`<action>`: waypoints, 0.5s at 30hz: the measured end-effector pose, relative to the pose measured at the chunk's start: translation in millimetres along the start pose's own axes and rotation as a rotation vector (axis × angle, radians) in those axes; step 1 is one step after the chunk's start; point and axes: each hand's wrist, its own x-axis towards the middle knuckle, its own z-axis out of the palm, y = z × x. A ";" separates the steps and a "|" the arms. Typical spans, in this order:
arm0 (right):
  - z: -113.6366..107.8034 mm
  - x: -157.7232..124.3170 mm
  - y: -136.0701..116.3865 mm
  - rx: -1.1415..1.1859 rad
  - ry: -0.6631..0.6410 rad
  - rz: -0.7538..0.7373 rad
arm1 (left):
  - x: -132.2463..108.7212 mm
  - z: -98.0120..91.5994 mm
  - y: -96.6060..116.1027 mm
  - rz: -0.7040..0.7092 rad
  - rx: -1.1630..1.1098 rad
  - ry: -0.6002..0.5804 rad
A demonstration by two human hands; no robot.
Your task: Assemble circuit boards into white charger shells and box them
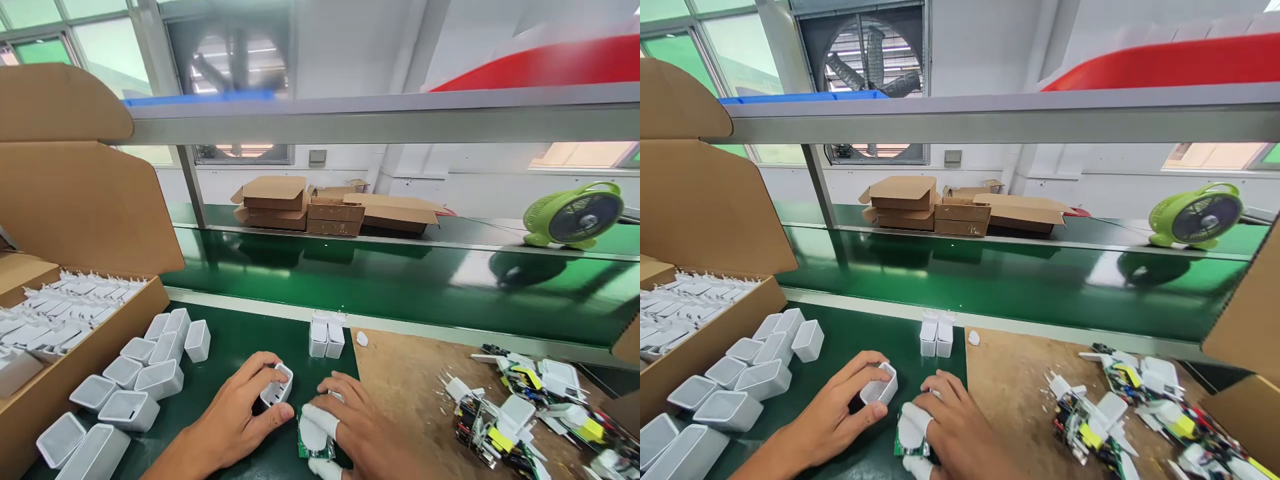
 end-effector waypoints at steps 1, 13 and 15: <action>2.5 0.7 0.9 0.012 0.013 0.017 | -0.1 -1.2 -0.3 0.002 -0.003 0.003; 19.1 -10.1 38.2 -0.141 0.326 0.253 | -1.0 -1.6 1.4 -0.069 -0.021 -0.031; 16.8 -16.0 39.3 -0.122 0.196 0.278 | -2.4 -0.4 -1.8 -0.106 -0.062 -0.036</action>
